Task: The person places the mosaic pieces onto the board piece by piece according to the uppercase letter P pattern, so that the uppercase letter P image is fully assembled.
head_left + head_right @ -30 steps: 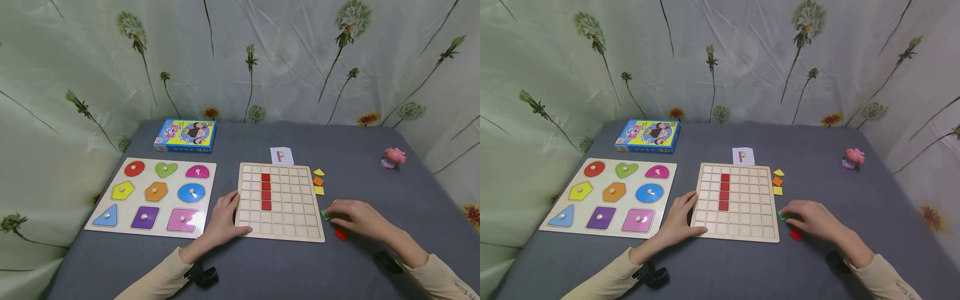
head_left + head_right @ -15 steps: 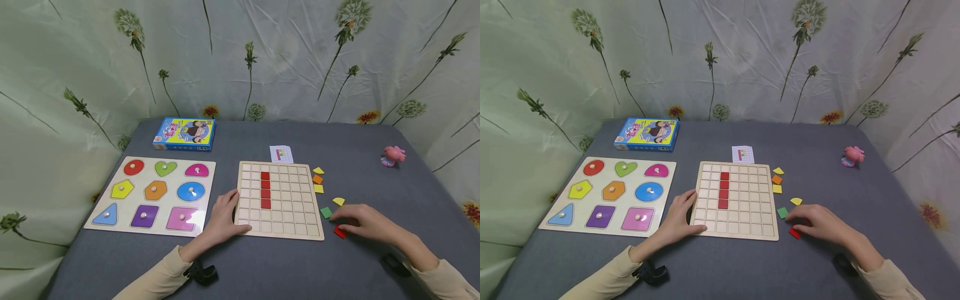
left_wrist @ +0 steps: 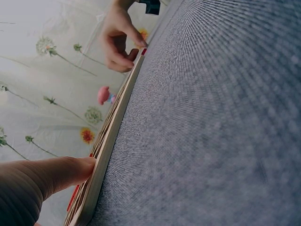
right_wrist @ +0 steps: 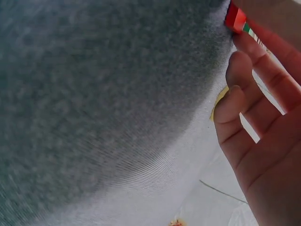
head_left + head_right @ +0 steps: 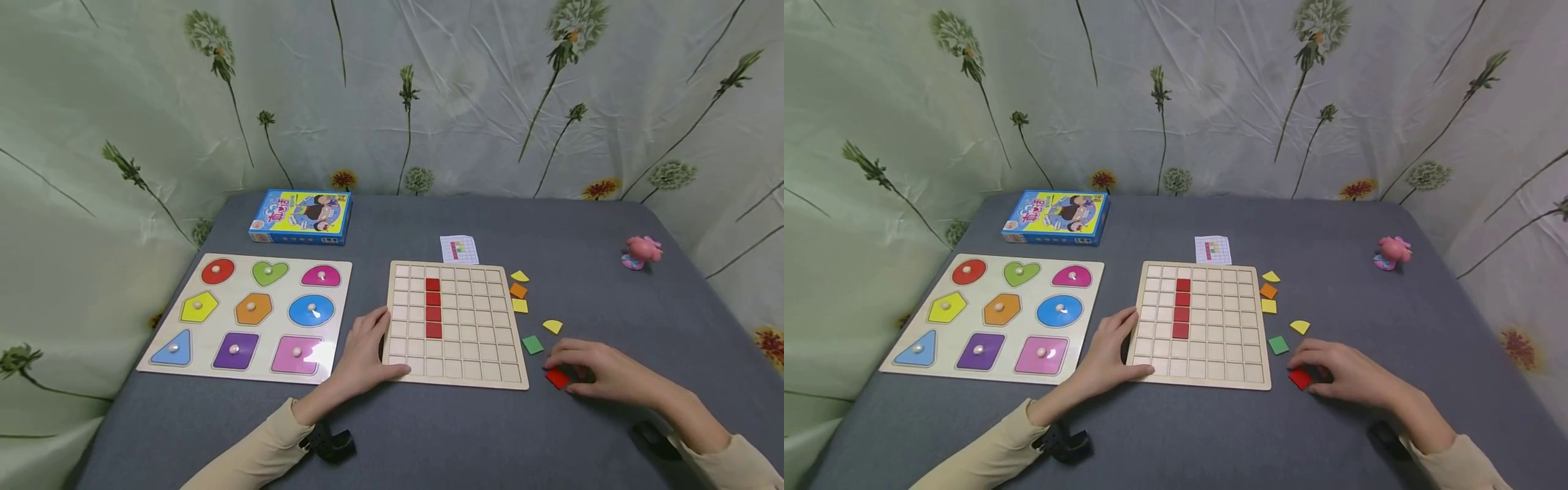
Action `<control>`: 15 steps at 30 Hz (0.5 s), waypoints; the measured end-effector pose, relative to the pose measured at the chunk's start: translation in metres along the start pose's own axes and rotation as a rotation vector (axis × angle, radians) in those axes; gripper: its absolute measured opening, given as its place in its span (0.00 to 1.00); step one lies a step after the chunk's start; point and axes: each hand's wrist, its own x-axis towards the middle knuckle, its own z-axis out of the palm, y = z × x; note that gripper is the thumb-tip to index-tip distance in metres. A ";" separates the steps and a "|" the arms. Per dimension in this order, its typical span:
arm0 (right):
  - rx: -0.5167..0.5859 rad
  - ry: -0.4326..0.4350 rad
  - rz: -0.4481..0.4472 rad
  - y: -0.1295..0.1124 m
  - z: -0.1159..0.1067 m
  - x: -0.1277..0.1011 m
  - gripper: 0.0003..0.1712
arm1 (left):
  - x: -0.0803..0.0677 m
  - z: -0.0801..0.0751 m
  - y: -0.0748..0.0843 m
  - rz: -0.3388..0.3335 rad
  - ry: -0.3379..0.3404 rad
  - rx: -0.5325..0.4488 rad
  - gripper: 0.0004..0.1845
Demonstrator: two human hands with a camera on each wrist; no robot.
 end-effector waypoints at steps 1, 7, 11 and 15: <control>-0.008 0.002 0.006 0.000 0.000 0.000 0.22 | 0.000 0.000 0.000 0.000 0.001 -0.001 0.50; -0.015 0.024 0.040 0.001 0.002 0.004 0.18 | 0.001 0.000 -0.001 0.004 0.004 0.003 0.50; -0.019 0.034 0.040 0.001 0.003 0.006 0.18 | 0.000 -0.001 0.000 0.007 0.000 0.009 0.51; -0.031 0.039 0.041 0.001 0.003 0.008 0.18 | -0.001 -0.001 0.001 0.002 -0.009 0.004 0.51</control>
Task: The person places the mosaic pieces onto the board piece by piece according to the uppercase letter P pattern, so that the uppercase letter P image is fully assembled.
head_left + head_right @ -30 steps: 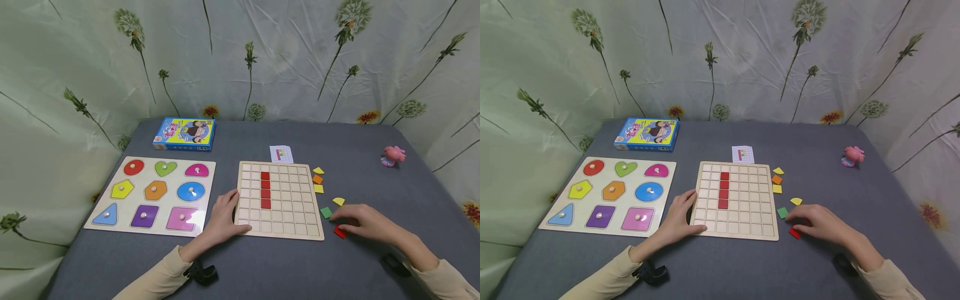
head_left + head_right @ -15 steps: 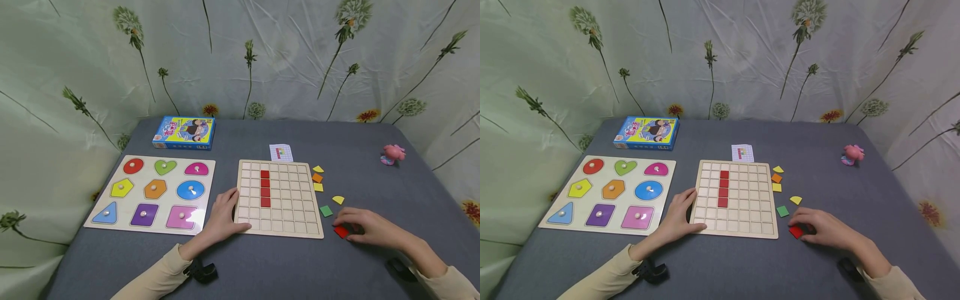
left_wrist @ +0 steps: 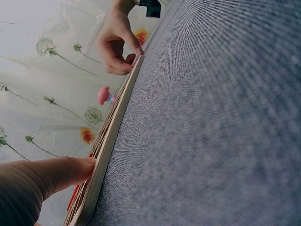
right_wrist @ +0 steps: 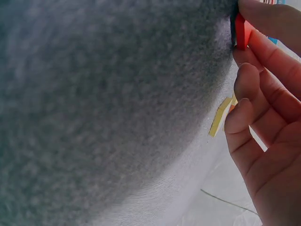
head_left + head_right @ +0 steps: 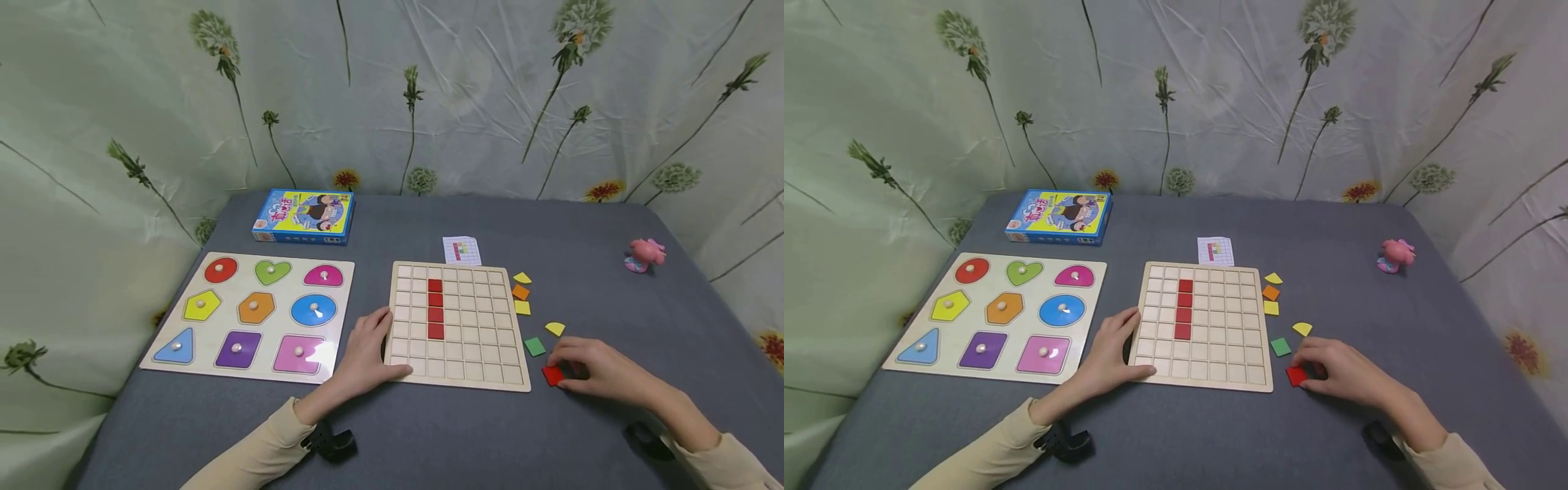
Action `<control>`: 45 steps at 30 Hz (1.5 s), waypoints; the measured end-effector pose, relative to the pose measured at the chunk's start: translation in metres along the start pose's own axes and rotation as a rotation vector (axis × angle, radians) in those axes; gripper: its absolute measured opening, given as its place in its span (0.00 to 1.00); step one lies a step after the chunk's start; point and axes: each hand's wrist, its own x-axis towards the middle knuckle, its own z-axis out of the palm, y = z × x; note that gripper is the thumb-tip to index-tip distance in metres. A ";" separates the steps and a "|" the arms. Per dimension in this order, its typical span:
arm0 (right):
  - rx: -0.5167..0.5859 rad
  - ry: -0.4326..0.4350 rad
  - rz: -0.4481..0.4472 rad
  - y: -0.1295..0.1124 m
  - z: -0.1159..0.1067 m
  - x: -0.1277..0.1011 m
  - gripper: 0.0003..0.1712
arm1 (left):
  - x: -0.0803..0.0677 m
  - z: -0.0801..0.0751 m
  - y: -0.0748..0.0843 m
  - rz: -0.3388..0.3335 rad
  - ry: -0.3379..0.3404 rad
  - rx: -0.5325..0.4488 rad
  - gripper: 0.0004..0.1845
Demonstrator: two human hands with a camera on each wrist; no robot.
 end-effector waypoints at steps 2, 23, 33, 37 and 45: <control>-0.003 -0.001 0.007 -0.001 0.000 0.001 0.17 | 0.000 0.000 0.000 -0.008 -0.004 -0.010 0.51; -0.037 0.091 0.002 -0.013 0.008 0.026 0.19 | 0.001 0.001 0.001 -0.025 -0.004 -0.004 0.51; -0.072 0.131 -0.046 -0.015 0.014 0.041 0.19 | 0.001 -0.001 0.001 -0.020 -0.013 0.013 0.51; -0.064 0.126 -0.057 -0.017 0.014 0.048 0.18 | 0.001 0.000 0.000 -0.029 -0.014 0.009 0.51; -0.044 0.103 -0.096 -0.020 0.018 0.063 0.16 | 0.001 0.001 0.000 -0.031 -0.010 0.017 0.51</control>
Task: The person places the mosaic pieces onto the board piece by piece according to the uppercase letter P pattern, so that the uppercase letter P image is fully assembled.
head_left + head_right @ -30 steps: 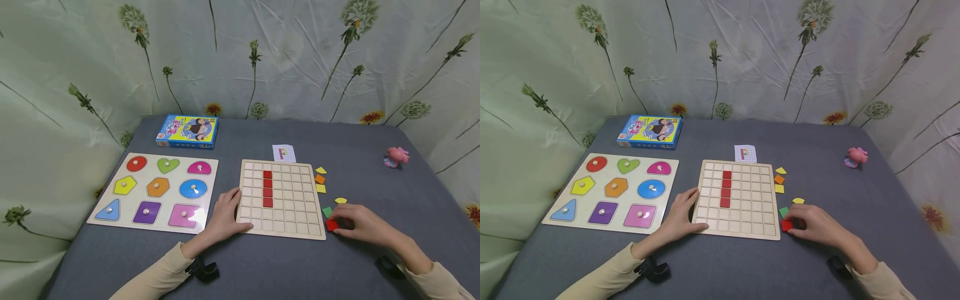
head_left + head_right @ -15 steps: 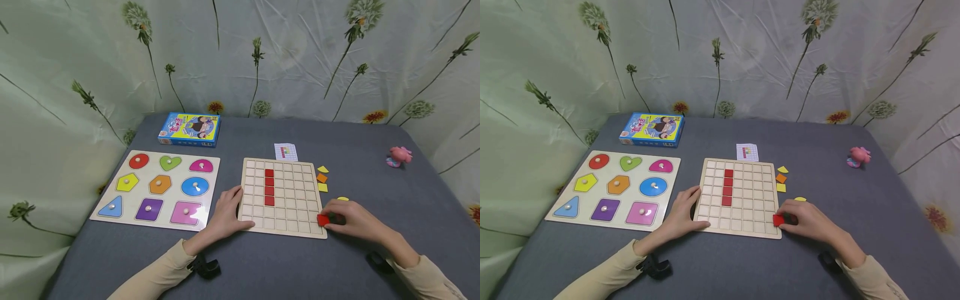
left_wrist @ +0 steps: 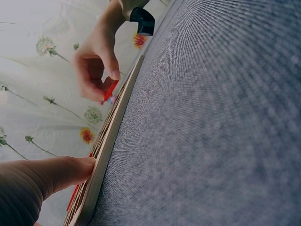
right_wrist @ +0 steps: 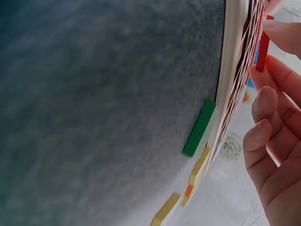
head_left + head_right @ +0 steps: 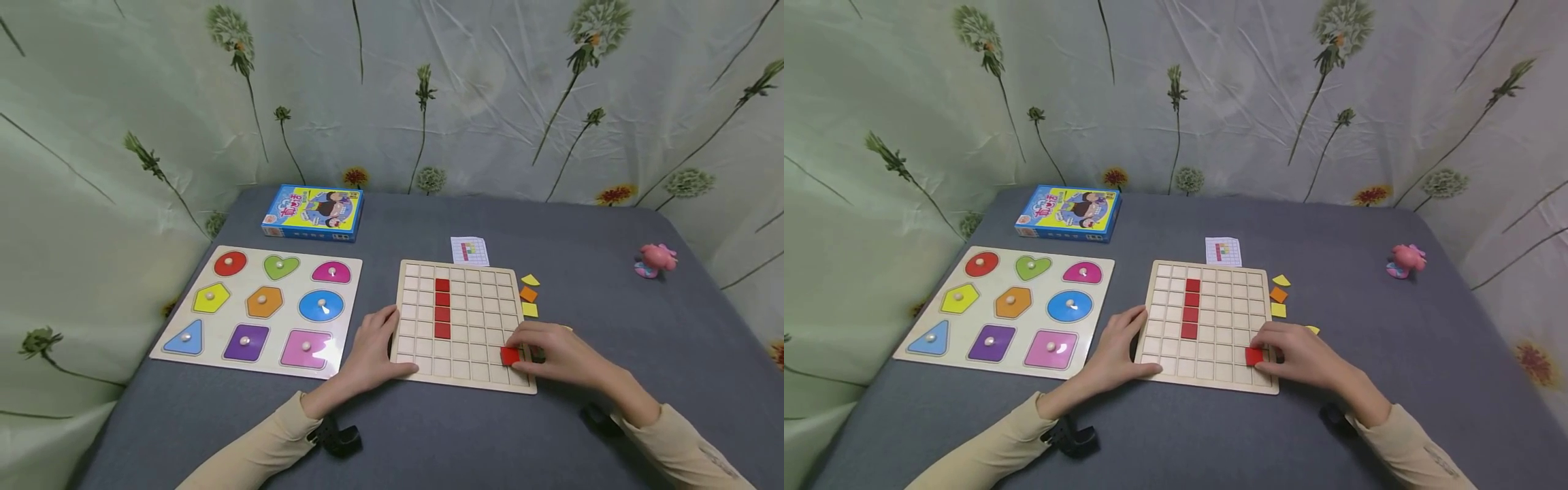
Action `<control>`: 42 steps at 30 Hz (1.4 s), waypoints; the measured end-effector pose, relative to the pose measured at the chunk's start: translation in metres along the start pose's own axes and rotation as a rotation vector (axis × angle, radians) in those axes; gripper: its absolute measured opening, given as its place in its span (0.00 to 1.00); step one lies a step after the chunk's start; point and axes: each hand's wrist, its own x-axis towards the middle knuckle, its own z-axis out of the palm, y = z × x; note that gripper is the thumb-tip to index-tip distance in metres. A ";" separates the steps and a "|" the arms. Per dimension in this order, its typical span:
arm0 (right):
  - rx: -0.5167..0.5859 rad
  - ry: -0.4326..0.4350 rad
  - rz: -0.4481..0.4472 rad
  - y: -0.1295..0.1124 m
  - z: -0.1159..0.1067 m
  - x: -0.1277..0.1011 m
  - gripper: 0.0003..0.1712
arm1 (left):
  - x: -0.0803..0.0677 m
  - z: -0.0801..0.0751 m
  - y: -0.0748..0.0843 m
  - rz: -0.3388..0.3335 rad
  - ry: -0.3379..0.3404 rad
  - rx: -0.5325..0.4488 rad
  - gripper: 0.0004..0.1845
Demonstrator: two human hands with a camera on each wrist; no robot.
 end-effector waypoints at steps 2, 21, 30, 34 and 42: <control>-0.002 -0.027 0.019 -0.001 0.001 0.003 0.14 | 0.000 0.000 0.000 -0.004 -0.002 -0.003 0.51; -0.023 -0.006 0.056 -0.008 0.012 0.024 0.14 | 0.000 0.000 0.001 0.002 -0.014 -0.008 0.51; -0.028 0.013 0.042 -0.012 0.016 0.032 0.12 | 0.001 0.000 0.001 0.028 -0.001 -0.004 0.51; -0.036 0.010 0.050 -0.015 0.018 0.037 0.12 | 0.001 0.000 0.000 0.044 0.011 0.003 0.51; -0.013 -0.010 0.046 -0.019 0.021 0.048 0.11 | 0.000 0.000 -0.001 0.035 0.019 -0.009 0.51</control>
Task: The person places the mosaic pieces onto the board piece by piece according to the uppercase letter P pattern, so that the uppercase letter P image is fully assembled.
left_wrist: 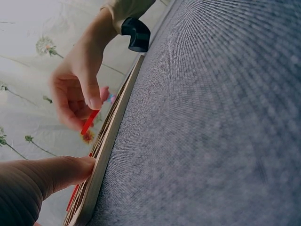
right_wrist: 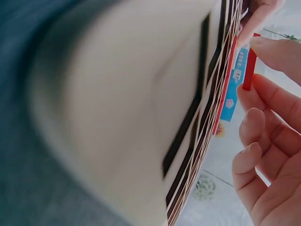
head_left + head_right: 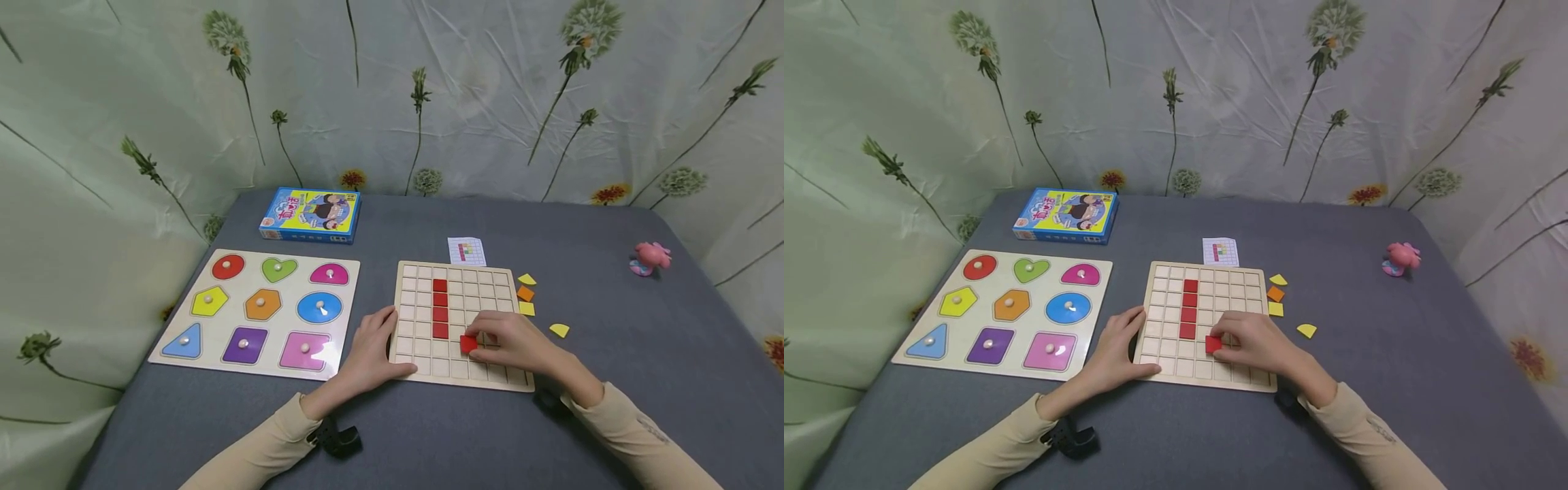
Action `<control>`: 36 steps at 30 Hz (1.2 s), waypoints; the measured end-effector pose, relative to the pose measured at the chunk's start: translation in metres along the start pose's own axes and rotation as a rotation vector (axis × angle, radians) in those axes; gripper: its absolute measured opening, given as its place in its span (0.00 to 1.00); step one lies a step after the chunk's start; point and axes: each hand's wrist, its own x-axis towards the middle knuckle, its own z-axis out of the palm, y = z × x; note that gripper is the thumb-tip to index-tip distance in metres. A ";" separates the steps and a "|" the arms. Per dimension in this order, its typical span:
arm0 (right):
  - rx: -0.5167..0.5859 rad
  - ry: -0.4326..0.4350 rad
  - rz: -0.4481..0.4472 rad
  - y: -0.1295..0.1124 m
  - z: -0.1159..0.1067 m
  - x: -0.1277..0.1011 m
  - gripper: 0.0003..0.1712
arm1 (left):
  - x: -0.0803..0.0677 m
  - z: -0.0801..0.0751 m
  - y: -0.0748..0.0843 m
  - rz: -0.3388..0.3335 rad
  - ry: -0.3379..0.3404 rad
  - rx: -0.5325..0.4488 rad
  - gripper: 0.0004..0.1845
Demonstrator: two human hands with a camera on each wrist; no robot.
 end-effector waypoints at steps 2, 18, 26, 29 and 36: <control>0.001 -0.004 -0.005 -0.001 0.002 0.003 0.11 | 0.000 0.000 0.000 0.001 0.003 -0.003 0.51; -0.030 -0.023 0.021 -0.016 0.011 0.021 0.10 | 0.001 -0.002 0.002 -0.046 -0.024 -0.020 0.51; -0.056 -0.012 0.015 -0.018 0.015 0.024 0.09 | 0.001 -0.002 0.002 -0.038 -0.020 -0.008 0.51; -0.065 -0.016 0.005 -0.018 0.018 0.026 0.09 | 0.001 -0.002 0.003 -0.037 -0.022 -0.012 0.51; -0.070 -0.012 0.008 -0.020 0.021 0.028 0.10 | 0.001 -0.002 0.002 -0.035 -0.027 -0.011 0.51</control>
